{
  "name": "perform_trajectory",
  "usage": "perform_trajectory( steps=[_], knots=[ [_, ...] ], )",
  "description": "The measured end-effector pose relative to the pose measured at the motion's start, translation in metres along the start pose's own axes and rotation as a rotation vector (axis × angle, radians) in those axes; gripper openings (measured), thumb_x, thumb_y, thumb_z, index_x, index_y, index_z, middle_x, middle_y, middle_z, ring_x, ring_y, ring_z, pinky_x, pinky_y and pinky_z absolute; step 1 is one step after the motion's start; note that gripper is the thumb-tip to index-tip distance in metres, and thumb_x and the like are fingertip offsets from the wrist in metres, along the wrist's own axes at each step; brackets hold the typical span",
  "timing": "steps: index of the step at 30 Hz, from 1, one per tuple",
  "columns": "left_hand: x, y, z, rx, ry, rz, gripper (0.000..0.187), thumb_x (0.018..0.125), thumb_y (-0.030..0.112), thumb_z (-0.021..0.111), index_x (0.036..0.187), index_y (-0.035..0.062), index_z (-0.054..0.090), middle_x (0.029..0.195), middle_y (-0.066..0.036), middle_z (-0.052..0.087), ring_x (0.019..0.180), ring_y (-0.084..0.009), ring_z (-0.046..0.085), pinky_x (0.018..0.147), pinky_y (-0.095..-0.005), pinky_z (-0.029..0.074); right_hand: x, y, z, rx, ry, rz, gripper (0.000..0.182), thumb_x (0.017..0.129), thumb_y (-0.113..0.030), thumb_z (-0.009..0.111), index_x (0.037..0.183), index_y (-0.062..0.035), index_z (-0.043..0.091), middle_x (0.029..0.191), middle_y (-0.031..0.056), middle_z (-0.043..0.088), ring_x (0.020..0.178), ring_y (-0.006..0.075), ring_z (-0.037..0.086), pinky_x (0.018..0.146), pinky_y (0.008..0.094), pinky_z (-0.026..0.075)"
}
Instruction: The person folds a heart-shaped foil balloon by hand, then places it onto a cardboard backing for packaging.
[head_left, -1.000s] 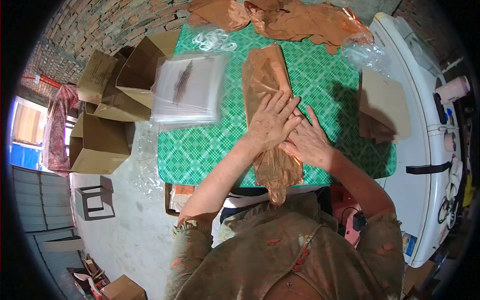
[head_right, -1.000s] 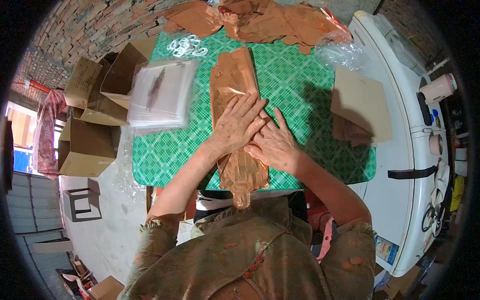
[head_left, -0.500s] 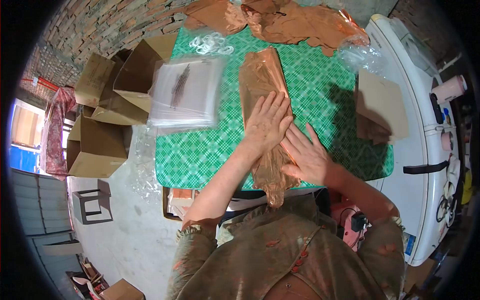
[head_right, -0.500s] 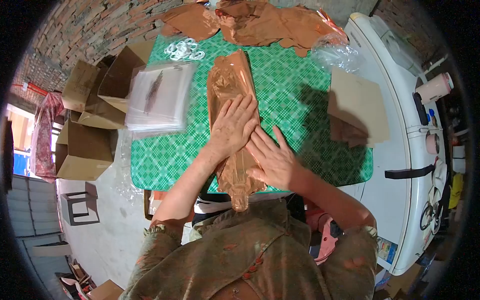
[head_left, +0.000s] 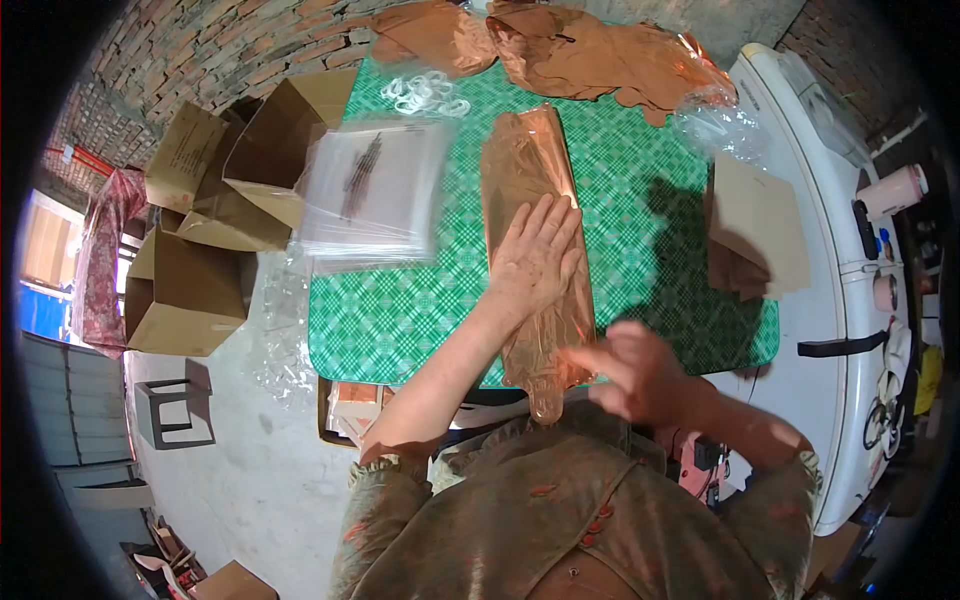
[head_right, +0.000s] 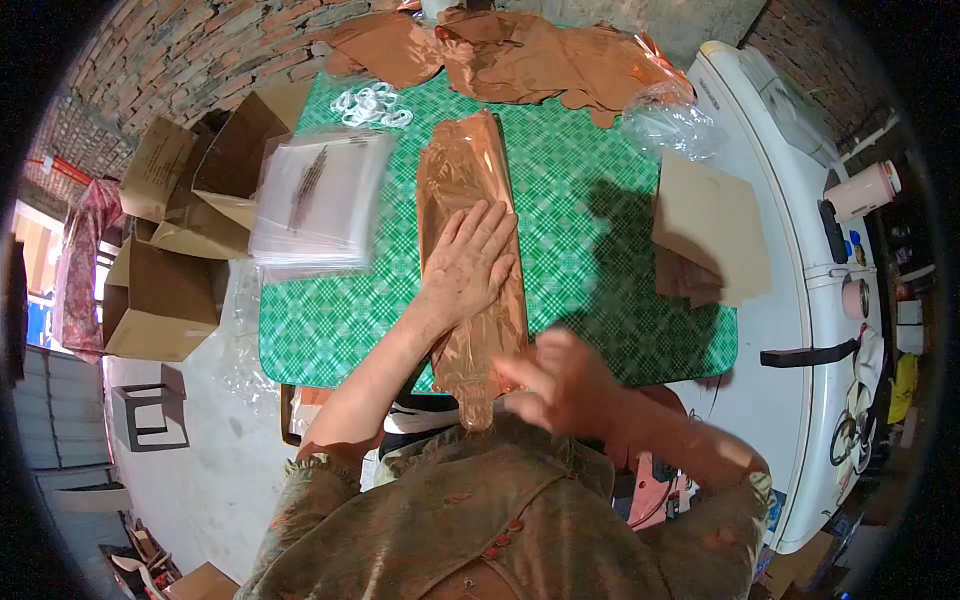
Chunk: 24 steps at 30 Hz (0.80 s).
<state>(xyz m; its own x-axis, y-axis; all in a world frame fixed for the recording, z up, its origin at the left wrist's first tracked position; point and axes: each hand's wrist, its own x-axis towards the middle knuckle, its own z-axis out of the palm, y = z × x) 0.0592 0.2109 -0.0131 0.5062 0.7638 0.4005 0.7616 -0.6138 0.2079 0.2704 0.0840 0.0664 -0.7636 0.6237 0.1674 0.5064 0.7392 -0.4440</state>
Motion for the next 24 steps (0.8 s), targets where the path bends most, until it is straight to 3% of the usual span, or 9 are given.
perform_trajectory(
  steps=[1,2,4,7,9,13,16,24],
  knots=[
    [-0.001,0.000,0.001,0.002,0.005,0.005,0.059,0.108,0.036,0.052,0.159,0.0060,0.049,0.165,-0.015,0.047,0.156,-0.0351,0.038,0.130,-0.0511,0.025,0.012,0.012,-0.007,-0.006,0.027,0.013,0.053,0.094,-0.033,0.075,0.133,0.0019,0.066,0.124,0.0201,0.074,0.120,0.0315,0.070,0.107,0.0501,0.049],
    [-0.002,-0.001,0.003,0.005,0.011,0.010,0.059,0.108,0.036,0.052,0.159,0.0057,0.049,0.165,-0.015,0.047,0.156,-0.0354,0.038,0.131,-0.0512,0.024,0.033,0.026,-0.010,-0.057,0.219,-0.061,0.041,0.096,-0.024,0.072,0.127,0.0020,0.069,0.121,0.0210,0.074,0.117,0.0335,0.071,0.102,0.0489,0.053],
    [0.000,-0.003,0.003,0.013,-0.009,0.014,0.060,0.107,0.036,0.052,0.158,0.0053,0.049,0.164,-0.015,0.048,0.157,-0.0358,0.037,0.131,-0.0514,0.023,0.064,0.070,0.001,-0.101,0.398,-0.084,0.042,0.100,-0.022,0.066,0.134,0.0025,0.065,0.129,0.0220,0.071,0.125,0.0371,0.067,0.112,0.0509,0.047],
    [0.000,-0.003,0.000,0.007,-0.084,0.001,0.061,0.106,0.036,0.052,0.158,0.0046,0.049,0.163,-0.015,0.048,0.158,-0.0356,0.033,0.132,-0.0517,0.022,0.106,0.112,0.009,-0.091,0.317,0.109,0.049,0.104,-0.025,0.060,0.143,0.0052,0.058,0.143,0.0226,0.064,0.137,0.0390,0.058,0.122,0.0526,0.036],
    [0.001,-0.001,-0.001,-0.021,-0.109,-0.019,0.062,0.106,0.036,0.052,0.159,0.0041,0.048,0.164,-0.015,0.047,0.160,-0.0349,0.030,0.132,-0.0520,0.021,0.117,0.130,0.012,-0.232,0.256,0.100,0.056,0.106,-0.030,0.057,0.147,0.0068,0.053,0.149,0.0246,0.059,0.143,0.0393,0.051,0.125,0.0531,0.031],
    [0.001,0.001,-0.003,0.003,-0.115,-0.020,0.065,0.105,0.036,0.051,0.161,0.0044,0.044,0.168,-0.016,0.040,0.162,-0.0339,0.025,0.133,-0.0522,0.019,0.128,0.120,0.009,-0.285,0.132,0.231,0.062,0.109,-0.034,0.050,0.151,0.0107,0.046,0.156,0.0287,0.051,0.154,0.0394,0.040,0.130,0.0508,0.023],
    [0.003,0.003,-0.008,0.019,-0.107,-0.017,0.067,0.105,0.037,0.051,0.162,0.0038,0.042,0.170,-0.018,0.037,0.162,-0.0344,0.024,0.133,-0.0522,0.018,0.136,0.121,0.027,-0.458,0.162,0.272,0.065,0.110,-0.039,0.049,0.151,0.0111,0.046,0.158,0.0315,0.047,0.157,0.0407,0.034,0.131,0.0503,0.020],
    [0.001,0.002,-0.003,0.000,-0.048,-0.021,0.062,0.106,0.035,0.051,0.158,-0.0009,0.048,0.165,-0.021,0.044,0.160,-0.0381,0.027,0.133,-0.0527,0.016,0.155,0.124,0.025,-0.524,0.093,0.431,0.076,0.112,-0.050,0.040,0.155,0.0130,0.040,0.165,0.0321,0.039,0.159,0.0417,0.028,0.132,0.0570,0.010]
  ],
)
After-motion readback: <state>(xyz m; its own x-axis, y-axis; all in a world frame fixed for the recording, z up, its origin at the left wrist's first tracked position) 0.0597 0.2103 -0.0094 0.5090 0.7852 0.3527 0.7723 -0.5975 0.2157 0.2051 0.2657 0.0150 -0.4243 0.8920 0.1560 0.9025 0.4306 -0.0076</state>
